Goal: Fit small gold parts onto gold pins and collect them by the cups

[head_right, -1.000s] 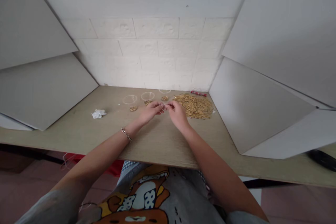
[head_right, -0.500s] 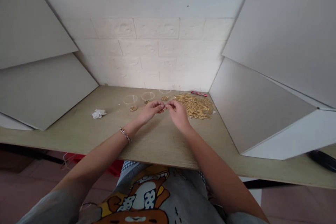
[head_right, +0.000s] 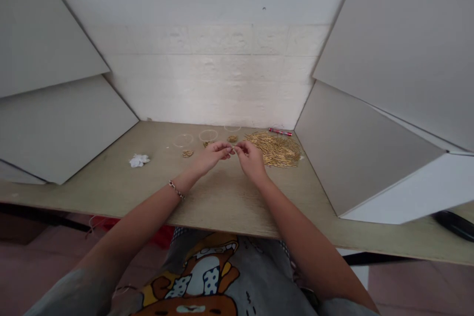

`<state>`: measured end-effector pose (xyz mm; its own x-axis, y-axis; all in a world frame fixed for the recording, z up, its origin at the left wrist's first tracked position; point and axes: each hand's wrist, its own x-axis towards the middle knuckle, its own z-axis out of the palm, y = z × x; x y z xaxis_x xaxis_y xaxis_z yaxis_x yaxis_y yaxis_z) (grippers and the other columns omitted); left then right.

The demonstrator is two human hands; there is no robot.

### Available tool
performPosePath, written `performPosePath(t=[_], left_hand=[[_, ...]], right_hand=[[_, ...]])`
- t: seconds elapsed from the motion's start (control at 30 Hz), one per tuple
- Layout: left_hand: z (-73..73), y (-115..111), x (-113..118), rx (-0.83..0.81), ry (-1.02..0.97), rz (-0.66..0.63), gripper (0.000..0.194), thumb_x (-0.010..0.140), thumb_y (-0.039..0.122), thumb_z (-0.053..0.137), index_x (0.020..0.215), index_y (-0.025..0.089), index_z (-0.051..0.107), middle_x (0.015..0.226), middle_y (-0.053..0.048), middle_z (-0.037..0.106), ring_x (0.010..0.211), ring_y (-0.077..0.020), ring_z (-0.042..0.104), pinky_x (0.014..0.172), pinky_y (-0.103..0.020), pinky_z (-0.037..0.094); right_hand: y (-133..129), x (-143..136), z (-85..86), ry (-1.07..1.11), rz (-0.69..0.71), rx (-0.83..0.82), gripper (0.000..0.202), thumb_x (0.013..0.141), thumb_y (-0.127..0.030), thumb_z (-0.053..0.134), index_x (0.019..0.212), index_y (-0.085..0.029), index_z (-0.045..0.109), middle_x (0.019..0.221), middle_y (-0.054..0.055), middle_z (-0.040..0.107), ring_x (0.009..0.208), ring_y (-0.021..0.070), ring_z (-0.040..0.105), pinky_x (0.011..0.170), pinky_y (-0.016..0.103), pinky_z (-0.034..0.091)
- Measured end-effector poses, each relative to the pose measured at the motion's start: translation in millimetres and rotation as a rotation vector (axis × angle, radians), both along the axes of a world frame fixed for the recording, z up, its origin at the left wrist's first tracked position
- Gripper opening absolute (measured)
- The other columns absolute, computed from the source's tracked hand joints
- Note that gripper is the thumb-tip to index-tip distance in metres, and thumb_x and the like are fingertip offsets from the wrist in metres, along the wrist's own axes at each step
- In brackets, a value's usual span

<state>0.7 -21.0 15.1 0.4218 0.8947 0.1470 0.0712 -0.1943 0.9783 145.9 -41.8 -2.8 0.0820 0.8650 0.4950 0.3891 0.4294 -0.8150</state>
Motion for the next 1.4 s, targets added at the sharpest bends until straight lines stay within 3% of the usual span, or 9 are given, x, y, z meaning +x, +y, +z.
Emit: performPosePath(t=[0.6,0.8,1.4], left_hand=[[1.8,0.5,-0.8,0.021,0.03,0.015,0.014,0.074,0.026,0.054,0.076,0.012,0.058,0.073,-0.003,0.06,0.065,-0.0085,0.05,0.063,-0.021,0.041],[2.7,-0.3,-0.2,0.013,0.027,0.003,0.015,0.074,0.026,0.054,0.076,0.012,0.058,0.074,-0.003,0.059,0.066,-0.0084,0.05,0.066,-0.022,0.041],[4.0,-2.2,1.0,0.099,0.096,0.072,0.014,0.075,0.023,0.052,0.075,0.012,0.06,0.072,-0.003,0.06,0.066,-0.0101,0.051,0.069,-0.025,0.042]], right_hand=[[-2.6,-0.9,3.6,-0.08,-0.01,0.01,0.015,0.075,-0.03,0.048,0.073,-0.019,0.058,0.072,0.003,0.062,0.067,0.0156,0.055,0.065,0.029,0.042],[-3.8,-1.8,4.5,-0.117,-0.07,0.007,0.015,0.075,-0.03,0.048,0.073,-0.019,0.059,0.073,0.004,0.063,0.066,0.0157,0.054,0.064,0.029,0.042],[-5.7,-0.6,1.9,-0.335,-0.135,0.128,0.015,0.077,-0.026,0.046,0.074,-0.019,0.059,0.074,0.005,0.063,0.062,0.0147,0.053,0.062,0.028,0.04]])
